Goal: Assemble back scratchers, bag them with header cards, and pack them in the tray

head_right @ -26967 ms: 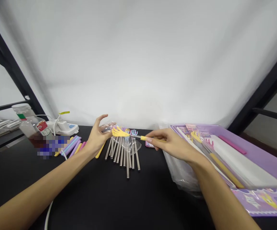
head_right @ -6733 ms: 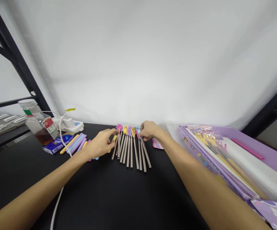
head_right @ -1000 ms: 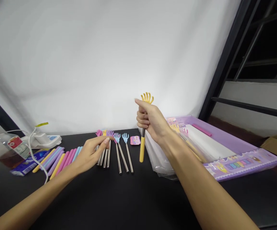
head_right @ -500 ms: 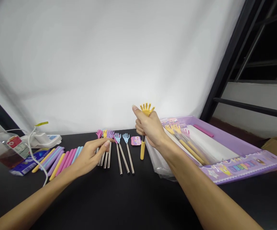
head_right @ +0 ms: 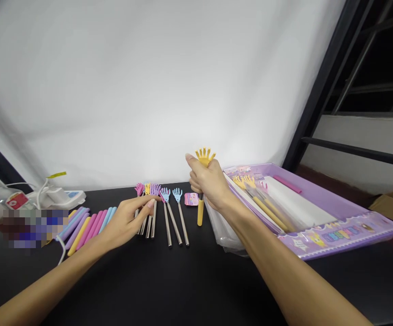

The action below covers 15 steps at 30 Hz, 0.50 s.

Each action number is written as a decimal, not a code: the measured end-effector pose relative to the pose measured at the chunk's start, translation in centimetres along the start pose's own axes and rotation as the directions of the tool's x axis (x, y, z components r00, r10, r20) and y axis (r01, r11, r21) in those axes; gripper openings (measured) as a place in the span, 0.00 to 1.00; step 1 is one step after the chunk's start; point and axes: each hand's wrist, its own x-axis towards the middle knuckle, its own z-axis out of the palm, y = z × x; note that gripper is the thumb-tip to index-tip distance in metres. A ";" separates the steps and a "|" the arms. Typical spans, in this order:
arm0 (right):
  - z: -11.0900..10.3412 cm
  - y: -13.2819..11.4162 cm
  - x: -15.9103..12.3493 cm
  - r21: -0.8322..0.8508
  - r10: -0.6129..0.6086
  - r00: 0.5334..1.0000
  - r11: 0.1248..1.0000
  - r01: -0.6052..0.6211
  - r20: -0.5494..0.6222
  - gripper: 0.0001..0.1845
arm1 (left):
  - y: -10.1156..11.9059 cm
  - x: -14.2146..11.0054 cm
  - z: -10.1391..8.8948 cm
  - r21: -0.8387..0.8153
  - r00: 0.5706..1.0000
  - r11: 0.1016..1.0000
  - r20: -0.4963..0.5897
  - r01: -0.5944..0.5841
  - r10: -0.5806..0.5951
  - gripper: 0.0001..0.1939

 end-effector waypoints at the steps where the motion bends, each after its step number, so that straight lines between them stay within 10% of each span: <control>1: 0.1 0.1 0.0 -0.002 0.000 1.000 1.000 0.000 0.003 0.30 | 0.0 0.0 0.0 0.003 1.000 1.000 -0.001 0.000 0.000 0.18; 15: -0.6 0.1 0.2 0.021 0.054 0.998 0.998 -0.055 0.032 0.30 | 0.1 -0.1 0.0 0.010 1.000 1.000 -0.007 -0.002 0.002 0.20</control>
